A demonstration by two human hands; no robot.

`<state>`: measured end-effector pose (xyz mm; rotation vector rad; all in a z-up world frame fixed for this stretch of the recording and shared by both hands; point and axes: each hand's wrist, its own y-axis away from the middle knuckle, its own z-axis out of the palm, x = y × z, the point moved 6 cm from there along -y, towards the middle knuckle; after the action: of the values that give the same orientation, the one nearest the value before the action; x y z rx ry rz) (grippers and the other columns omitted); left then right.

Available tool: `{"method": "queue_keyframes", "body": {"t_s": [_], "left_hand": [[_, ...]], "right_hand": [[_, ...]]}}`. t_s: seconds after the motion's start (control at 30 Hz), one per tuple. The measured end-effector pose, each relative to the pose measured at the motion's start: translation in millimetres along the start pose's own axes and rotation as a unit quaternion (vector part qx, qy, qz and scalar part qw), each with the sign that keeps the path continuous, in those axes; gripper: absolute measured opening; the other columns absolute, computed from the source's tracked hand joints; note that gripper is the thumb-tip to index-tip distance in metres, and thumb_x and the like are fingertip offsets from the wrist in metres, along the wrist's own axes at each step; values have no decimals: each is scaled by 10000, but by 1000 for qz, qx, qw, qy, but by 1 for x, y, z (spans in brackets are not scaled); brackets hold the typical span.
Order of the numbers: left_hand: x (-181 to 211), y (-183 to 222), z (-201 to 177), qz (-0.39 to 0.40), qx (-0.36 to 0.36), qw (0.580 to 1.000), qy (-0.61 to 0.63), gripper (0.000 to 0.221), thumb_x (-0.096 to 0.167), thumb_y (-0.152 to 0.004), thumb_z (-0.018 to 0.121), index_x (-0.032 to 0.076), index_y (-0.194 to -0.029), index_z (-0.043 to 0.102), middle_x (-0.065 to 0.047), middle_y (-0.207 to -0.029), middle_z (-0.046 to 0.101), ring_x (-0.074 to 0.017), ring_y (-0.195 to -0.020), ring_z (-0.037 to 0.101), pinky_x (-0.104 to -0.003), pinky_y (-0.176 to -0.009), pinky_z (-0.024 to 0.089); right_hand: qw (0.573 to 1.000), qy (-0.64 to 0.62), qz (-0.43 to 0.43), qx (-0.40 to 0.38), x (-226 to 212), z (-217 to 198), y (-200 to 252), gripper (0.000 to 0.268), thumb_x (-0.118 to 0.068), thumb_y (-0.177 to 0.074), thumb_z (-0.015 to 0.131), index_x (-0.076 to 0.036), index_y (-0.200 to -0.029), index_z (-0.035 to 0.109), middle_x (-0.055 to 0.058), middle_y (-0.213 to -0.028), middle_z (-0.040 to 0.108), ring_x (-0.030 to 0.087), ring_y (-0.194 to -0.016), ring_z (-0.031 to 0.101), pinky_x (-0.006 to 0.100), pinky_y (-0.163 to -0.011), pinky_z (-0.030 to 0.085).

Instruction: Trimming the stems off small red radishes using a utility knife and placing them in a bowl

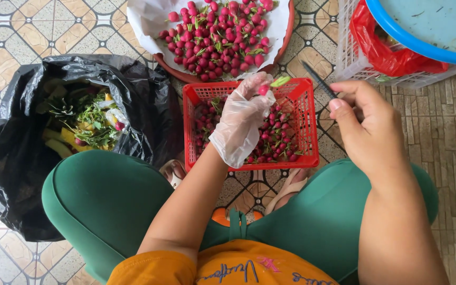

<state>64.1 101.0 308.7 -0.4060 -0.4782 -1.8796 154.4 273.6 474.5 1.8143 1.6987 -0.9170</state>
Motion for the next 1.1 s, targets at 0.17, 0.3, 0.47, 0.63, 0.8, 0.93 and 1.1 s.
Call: {"method": "queue_keyframes", "body": {"t_s": [0.17, 0.3, 0.47, 0.63, 0.8, 0.93, 1.1], "left_hand": [[10, 8, 24, 44, -37, 996, -74, 376, -113, -819, 763, 13, -1166, 693, -128, -1189, 684, -148, -744, 640, -242, -638, 533], [8, 10, 26, 28, 1, 998, -47, 392, -92, -843, 757, 3, -1216, 685, -143, -1151, 707, -152, -783, 616, -268, -716, 553], [-3, 3, 13, -29, -17, 999, -16, 415, 133, -993, 692, 34, -1385, 603, -239, -1163, 697, -94, -678, 616, -220, -623, 509], [-10, 5, 22, -43, -99, 992, 64, 301, 148, -999, 732, 59, -1271, 639, -253, -1493, 554, -315, -1424, 528, -194, -612, 456], [-7, 13, 28, -84, -111, 988, 70, 333, 64, -1019, 679, 116, -1345, 634, -38, -990, 682, -145, -903, 619, -157, -575, 486], [17, 25, 57, -40, -72, 997, -9, 310, 36, -924, 764, 94, -1220, 688, -4, -901, 681, -106, -636, 505, -222, -561, 389], [29, 30, 72, 14, -62, 993, -103, 307, 72, -887, 803, 63, -1179, 710, -54, -979, 704, -129, -789, 610, -232, -618, 462]], "right_hand": [[999, -28, -2, 17, 4, 1, -1, 231, -56, -1108, 564, -29, -1332, 610, 85, -978, 658, 142, -906, 638, 276, -824, 494], [998, -39, -16, 40, -1, -1, -1, 230, -47, -1120, 554, 7, -1338, 604, 101, -998, 648, 153, -925, 639, 271, -827, 488], [992, -103, 19, 67, -7, -2, -1, 212, -73, -1128, 525, -35, -1334, 559, 99, -937, 619, 111, -646, 453, 233, -560, 388], [991, -110, 17, 75, -5, -1, -2, 221, -89, -1124, 531, -34, -1335, 564, 104, -933, 624, 108, -647, 463, 227, -570, 398], [991, -115, 11, 74, -9, -2, -1, 228, -82, -1120, 523, -19, -1337, 557, 117, -941, 626, 120, -652, 462, 237, -588, 400], [990, -118, -5, 83, -12, -3, 2, 247, -117, -1117, 538, -7, -1338, 556, 123, -957, 634, 125, -659, 474, 236, -584, 404], [986, -133, -13, 96, -9, -5, 2, 231, -103, -1131, 524, 1, -1335, 545, 129, -954, 631, 122, -628, 456, 238, -590, 396]]}}
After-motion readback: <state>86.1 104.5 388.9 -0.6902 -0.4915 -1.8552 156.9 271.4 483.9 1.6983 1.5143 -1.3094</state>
